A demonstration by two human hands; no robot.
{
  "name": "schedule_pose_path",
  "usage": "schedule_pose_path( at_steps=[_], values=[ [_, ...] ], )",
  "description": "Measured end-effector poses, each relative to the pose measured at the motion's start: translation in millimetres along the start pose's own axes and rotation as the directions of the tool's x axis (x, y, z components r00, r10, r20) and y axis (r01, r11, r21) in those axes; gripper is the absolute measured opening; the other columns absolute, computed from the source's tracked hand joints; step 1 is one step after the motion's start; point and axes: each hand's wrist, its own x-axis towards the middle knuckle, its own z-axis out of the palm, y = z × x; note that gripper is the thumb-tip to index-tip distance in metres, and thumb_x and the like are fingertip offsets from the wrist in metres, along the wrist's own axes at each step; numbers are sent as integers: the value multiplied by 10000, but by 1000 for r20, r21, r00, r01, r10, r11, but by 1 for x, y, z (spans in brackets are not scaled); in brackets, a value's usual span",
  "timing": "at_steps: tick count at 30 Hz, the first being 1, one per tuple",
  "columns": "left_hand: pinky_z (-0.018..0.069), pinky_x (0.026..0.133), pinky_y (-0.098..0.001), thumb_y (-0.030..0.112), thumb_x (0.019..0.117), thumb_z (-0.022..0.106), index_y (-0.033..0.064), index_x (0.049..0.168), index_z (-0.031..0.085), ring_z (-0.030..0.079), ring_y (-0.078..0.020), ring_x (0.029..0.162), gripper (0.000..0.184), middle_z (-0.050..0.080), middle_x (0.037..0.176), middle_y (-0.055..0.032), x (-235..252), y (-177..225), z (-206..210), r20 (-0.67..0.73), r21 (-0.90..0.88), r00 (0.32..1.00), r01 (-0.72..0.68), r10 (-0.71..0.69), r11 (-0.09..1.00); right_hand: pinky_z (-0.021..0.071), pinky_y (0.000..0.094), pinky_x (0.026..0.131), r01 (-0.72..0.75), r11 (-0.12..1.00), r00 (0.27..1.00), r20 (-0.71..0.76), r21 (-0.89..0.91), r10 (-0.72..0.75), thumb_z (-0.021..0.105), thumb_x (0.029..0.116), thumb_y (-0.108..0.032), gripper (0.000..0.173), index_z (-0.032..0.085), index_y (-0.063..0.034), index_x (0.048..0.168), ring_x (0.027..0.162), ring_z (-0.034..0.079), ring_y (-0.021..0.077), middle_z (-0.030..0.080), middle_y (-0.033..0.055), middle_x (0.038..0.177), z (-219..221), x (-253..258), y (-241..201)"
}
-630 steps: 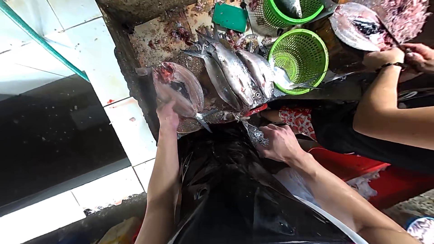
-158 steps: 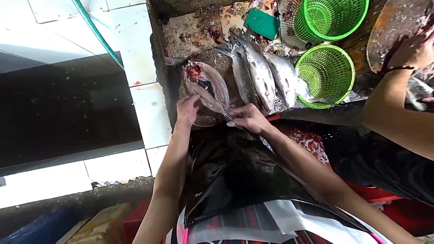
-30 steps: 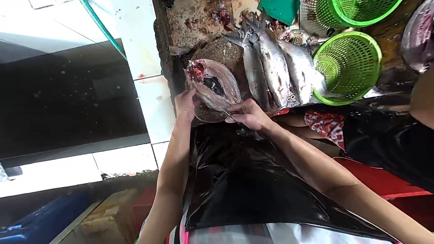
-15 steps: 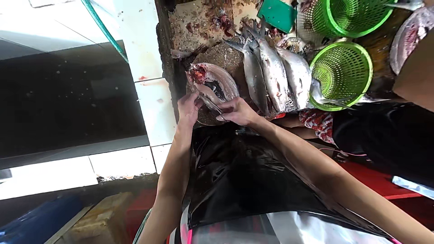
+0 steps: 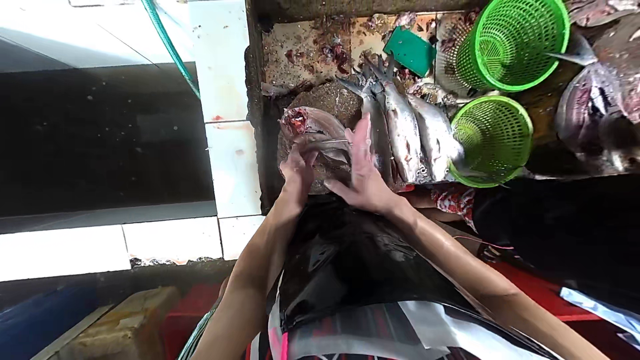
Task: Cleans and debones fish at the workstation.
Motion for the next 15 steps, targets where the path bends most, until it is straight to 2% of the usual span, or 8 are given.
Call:
schedule_pose_path(
  at_steps=[3, 7, 9, 10, 12, 13, 14, 15],
  values=[
    [617, 703, -389, 125, 1029, 581, -25, 1200, 575, 692, -236, 780, 228, 671, 990, -158, 5, -1, -3, 8, 12, 999, -39, 39, 999, 349, 740, 1005, -17, 861, 996, 71, -509, 61, 690, 828, -447, 1082, 57, -230, 1678, 1445, 374, 456, -98, 242, 1706, 5, 2, -8],
    [619, 703, -405, 191, 1048, 567, -30, 1165, 616, 699, -238, 775, 255, 692, 967, -157, 14, -9, -18, 71, 131, 991, -118, 109, 984, 355, 748, 956, -57, 837, 987, 98, -545, 131, 612, 901, -454, 995, 9, -292, 1676, 1322, 482, 459, -87, 232, 1709, 3, 5, -3],
    [615, 714, -399, 221, 1052, 574, -20, 1168, 631, 697, -227, 791, 273, 699, 973, -146, 14, -9, -20, 75, 136, 991, -124, 115, 983, 388, 762, 922, -111, 865, 982, 83, -489, 172, 627, 920, -413, 980, 15, -294, 1676, 1286, 545, 428, 83, 192, 1718, -1, 6, -2],
    [618, 717, -400, 229, 1050, 578, -10, 1153, 628, 701, -224, 793, 265, 700, 955, -137, 13, -8, -20, 55, 138, 993, -112, 105, 984, 436, 747, 894, -155, 893, 977, 68, -422, 201, 635, 951, -360, 943, 38, -282, 1676, 1247, 600, 376, 265, 126, 1685, -5, 4, -2],
    [615, 733, -410, 226, 1054, 566, -8, 1183, 607, 695, -236, 825, 270, 682, 986, -142, 12, -4, -19, 18, 102, 998, -67, 66, 992, 585, 501, 626, -237, 965, 970, 21, -109, 241, 608, 1002, -183, 821, 135, -252, 1670, 826, 718, 202, 666, 4, 1371, -11, 2, 2],
    [612, 731, -408, 229, 1057, 555, -4, 1210, 600, 690, -239, 835, 283, 677, 1014, -145, 13, -3, -21, 17, 77, 999, -43, 42, 996, 606, 404, 576, -268, 939, 963, 33, 214, 268, 545, 1030, -94, 766, 147, -245, 1667, 763, 719, 187, 689, 42, 1337, -12, 0, 6],
    [603, 730, -400, 232, 1064, 531, 10, 1244, 579, 675, -233, 843, 290, 659, 1043, -138, 15, -2, -23, 40, 52, 999, -19, 17, 998, 646, 409, 667, -220, 835, 971, 31, 504, 237, 503, 1023, -43, 782, 108, -231, 1671, 905, 738, 222, 598, 91, 1463, -10, -1, 11],
    [602, 747, -390, 243, 1080, 492, 22, 1294, 550, 674, -227, 869, 313, 650, 1087, -133, 16, -1, -26, 76, 43, 997, 4, -8, 999, 642, 459, 854, -116, 769, 991, 16, 629, 137, 520, 993, -22, 887, -14, -227, 1671, 1171, 677, 261, 370, 96, 1643, -7, -2, 15]
  ],
)
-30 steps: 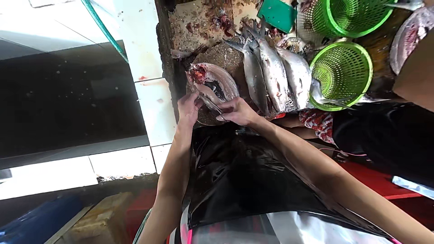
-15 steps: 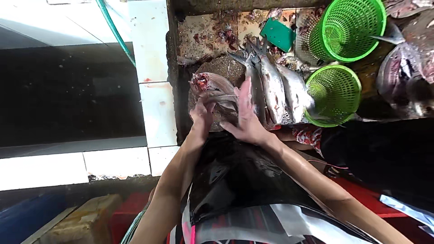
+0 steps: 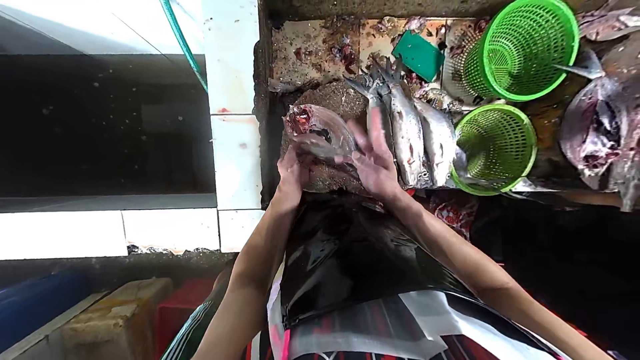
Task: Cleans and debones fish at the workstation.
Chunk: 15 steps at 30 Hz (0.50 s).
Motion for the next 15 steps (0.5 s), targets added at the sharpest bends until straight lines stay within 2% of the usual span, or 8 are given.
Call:
schedule_pose_path(
  at_steps=[2, 3, 4, 6, 8, 9, 12, 15],
  values=[
    [617, 792, -401, 212, 1091, 460, -5, 1323, 539, 701, -250, 910, 327, 664, 1133, -160, 0, 3, 1, 40, -27, 999, 9, -7, 1000, 545, 492, 1084, 197, 934, 980, 91, -299, -178, 662, 898, -93, 1087, -135, -75, 1636, 1470, 426, 334, 8, 177, 1726, 2, 7, -2],
    [630, 788, -414, 176, 1083, 484, -32, 1307, 547, 714, -268, 897, 312, 672, 1122, -181, 0, 6, 3, 34, -26, 999, -6, 7, 1000, 518, 507, 1089, 224, 769, 974, 130, -599, -183, 704, 847, -164, 1076, -10, -13, 1638, 1457, 428, 375, 27, 228, 1714, 5, 9, -6],
    [636, 761, -428, 149, 1063, 518, -48, 1274, 557, 721, -283, 864, 291, 683, 1088, -195, 1, 5, 3, 16, -22, 1000, -19, 19, 1000, 498, 590, 980, 202, 546, 979, 158, -813, -126, 707, 812, -186, 1018, 144, -82, 1654, 1344, 518, 413, 101, 222, 1709, 10, 8, -11],
    [627, 736, -432, 113, 1010, 601, -44, 1232, 579, 709, -273, 825, 273, 687, 1030, -185, 7, 4, -1, 29, 49, 999, -46, 44, 998, 425, 714, 887, 170, 261, 980, 191, -950, 58, 691, 809, -141, 1002, 196, -317, 1662, 1134, 628, 405, 297, 152, 1668, 15, 7, -18],
    [621, 750, -418, 100, 951, 692, -29, 1200, 625, 707, -249, 836, 288, 704, 1017, -167, 9, 6, -9, 61, 153, 996, -74, 65, 985, 411, 785, 903, 128, 245, 961, 181, -961, 208, 739, 808, -133, 830, 433, -238, 1572, 974, 684, 404, 652, 156, 1296, 13, 5, -13],
    [620, 749, -409, 76, 918, 726, -26, 1171, 640, 703, -237, 828, 287, 706, 1001, -157, 9, 8, -11, 72, 188, 994, -94, 82, 978, 421, 768, 917, 84, 275, 941, 166, -958, 293, 741, 820, -178, 658, 576, -181, 1457, 956, 692, 385, 705, 147, 1156, 11, 6, -9],
    [600, 722, -386, -47, 821, 754, -18, 1141, 645, 682, -214, 825, 339, 697, 1005, -138, 9, 15, -18, 70, 244, 993, -114, 99, 963, 512, 640, 889, -20, 411, 863, 192, -911, 468, 721, 870, -306, 362, 726, -104, 1171, 964, 693, 344, 733, 132, 1004, 7, 9, 1],
    [592, 738, -391, -182, 703, 719, -3, 1245, 601, 681, -230, 904, 583, 693, 1084, -159, 10, 22, -25, 86, 318, 991, -127, 104, 940, 520, 585, 957, -100, 489, 769, 244, -867, 591, 681, 937, -304, 393, 708, -72, 1253, 1069, 678, 353, 724, 175, 1096, 5, 7, -5]
  ],
)
